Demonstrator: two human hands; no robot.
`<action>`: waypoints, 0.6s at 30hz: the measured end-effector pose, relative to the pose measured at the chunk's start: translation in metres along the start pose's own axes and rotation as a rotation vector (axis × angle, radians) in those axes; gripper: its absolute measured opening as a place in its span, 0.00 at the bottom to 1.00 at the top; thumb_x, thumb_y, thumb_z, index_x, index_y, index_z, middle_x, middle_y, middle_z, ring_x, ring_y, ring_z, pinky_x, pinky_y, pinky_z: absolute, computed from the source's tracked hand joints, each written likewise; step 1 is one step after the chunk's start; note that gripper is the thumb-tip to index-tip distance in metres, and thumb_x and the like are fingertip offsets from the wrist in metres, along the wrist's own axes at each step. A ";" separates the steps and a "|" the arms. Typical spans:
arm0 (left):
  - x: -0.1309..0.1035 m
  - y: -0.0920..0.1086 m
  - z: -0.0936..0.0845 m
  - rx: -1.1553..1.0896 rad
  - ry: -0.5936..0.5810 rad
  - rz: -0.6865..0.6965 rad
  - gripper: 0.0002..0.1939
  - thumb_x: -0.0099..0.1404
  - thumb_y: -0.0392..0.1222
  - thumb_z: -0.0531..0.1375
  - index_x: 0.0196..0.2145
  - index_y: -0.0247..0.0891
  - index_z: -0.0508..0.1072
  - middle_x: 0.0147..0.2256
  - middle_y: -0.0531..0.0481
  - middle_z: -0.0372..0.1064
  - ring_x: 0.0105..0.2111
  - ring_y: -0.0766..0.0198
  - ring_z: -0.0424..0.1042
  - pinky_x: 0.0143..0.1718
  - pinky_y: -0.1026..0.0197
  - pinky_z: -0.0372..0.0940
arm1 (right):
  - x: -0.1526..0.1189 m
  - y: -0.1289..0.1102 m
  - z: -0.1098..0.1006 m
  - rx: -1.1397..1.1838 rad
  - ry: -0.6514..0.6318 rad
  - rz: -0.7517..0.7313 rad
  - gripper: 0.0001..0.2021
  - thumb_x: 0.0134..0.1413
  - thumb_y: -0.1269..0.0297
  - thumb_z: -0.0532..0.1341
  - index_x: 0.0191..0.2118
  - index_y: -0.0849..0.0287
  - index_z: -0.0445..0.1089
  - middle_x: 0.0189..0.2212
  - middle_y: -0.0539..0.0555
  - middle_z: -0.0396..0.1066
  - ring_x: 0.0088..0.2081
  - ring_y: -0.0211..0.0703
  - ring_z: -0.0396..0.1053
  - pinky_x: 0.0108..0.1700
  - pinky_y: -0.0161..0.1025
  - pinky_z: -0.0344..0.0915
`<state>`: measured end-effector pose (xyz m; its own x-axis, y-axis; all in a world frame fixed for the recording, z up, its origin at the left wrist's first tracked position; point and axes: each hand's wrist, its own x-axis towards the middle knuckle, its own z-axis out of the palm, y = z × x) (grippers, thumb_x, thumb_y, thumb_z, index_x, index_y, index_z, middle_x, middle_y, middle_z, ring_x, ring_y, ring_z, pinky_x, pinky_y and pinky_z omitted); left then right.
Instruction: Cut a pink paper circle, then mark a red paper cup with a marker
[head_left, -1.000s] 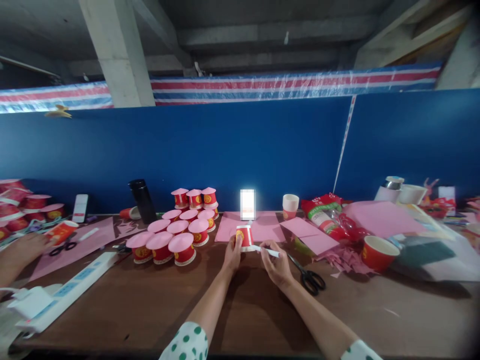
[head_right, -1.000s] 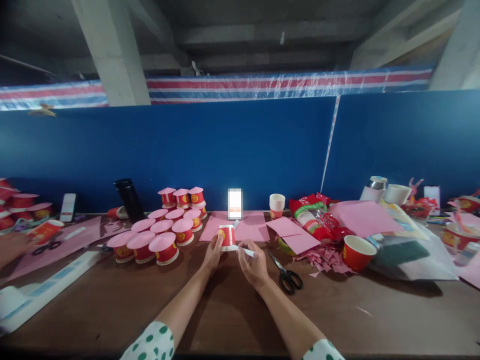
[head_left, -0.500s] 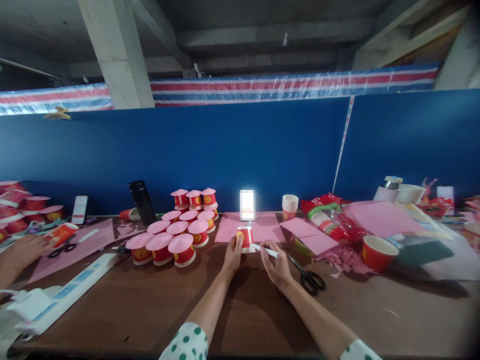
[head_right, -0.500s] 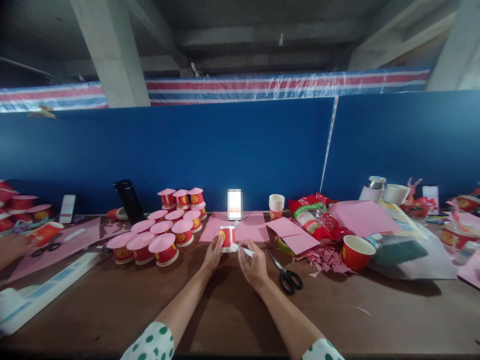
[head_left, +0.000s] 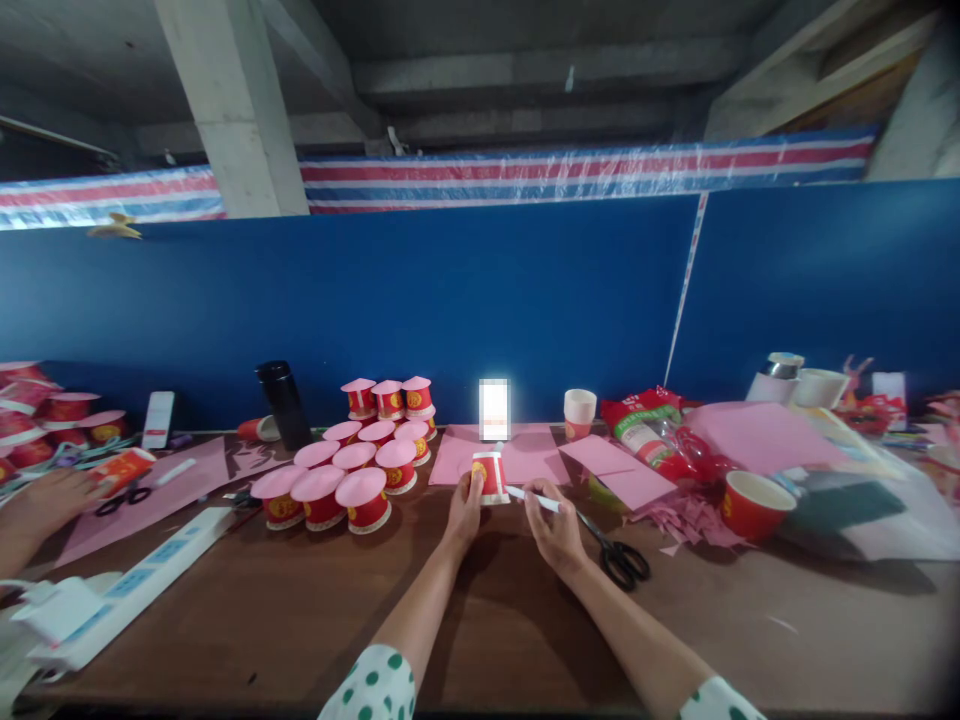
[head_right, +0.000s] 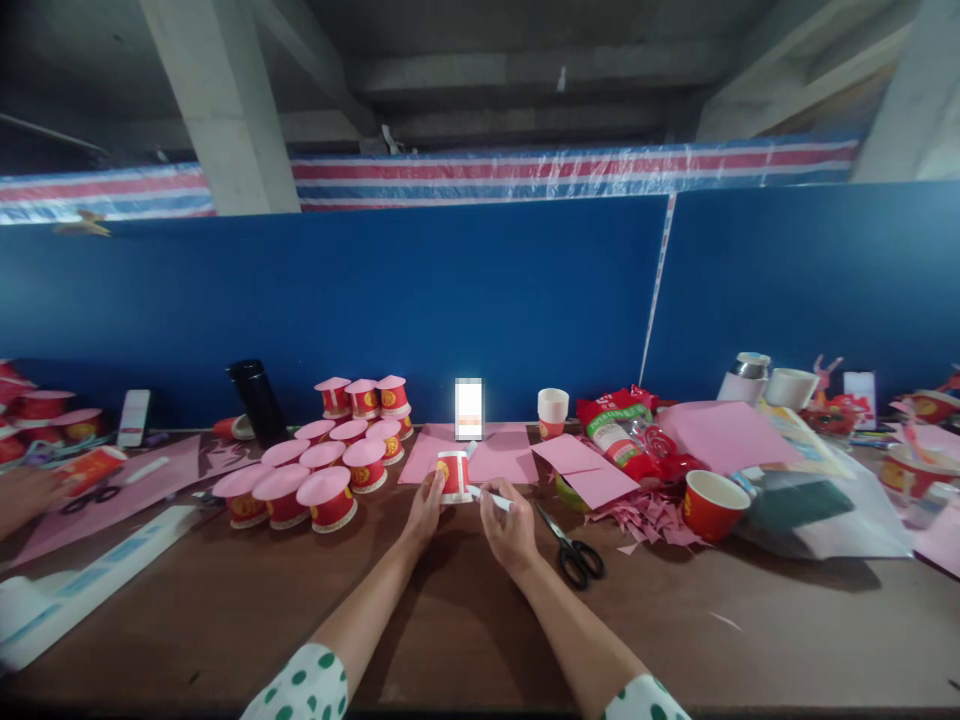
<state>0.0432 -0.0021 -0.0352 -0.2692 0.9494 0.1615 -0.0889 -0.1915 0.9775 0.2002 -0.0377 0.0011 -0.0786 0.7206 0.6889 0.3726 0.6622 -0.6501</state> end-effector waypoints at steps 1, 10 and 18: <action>0.000 0.000 0.000 -0.005 -0.001 0.001 0.24 0.55 0.60 0.53 0.38 0.36 0.69 0.30 0.47 0.69 0.29 0.62 0.68 0.30 0.62 0.62 | 0.000 0.001 0.000 0.007 -0.005 0.002 0.08 0.56 0.64 0.51 0.31 0.59 0.64 0.24 0.50 0.66 0.25 0.36 0.63 0.29 0.31 0.60; -0.003 0.004 -0.001 -0.008 -0.015 -0.018 0.23 0.55 0.60 0.52 0.38 0.37 0.68 0.27 0.49 0.67 0.26 0.64 0.67 0.28 0.63 0.62 | -0.001 0.003 0.002 -0.002 -0.022 0.003 0.09 0.57 0.64 0.50 0.30 0.59 0.64 0.23 0.49 0.65 0.24 0.36 0.62 0.29 0.31 0.58; -0.005 0.007 0.001 -0.035 -0.011 -0.033 0.25 0.54 0.61 0.52 0.38 0.36 0.68 0.26 0.49 0.66 0.24 0.65 0.65 0.26 0.64 0.61 | -0.001 0.001 0.000 0.028 -0.056 0.018 0.09 0.57 0.64 0.50 0.29 0.59 0.63 0.22 0.49 0.64 0.24 0.36 0.61 0.29 0.31 0.58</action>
<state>0.0448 -0.0078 -0.0286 -0.2547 0.9581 0.1308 -0.1312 -0.1682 0.9770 0.2007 -0.0378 -0.0009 -0.1243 0.7424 0.6583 0.3483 0.6539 -0.6717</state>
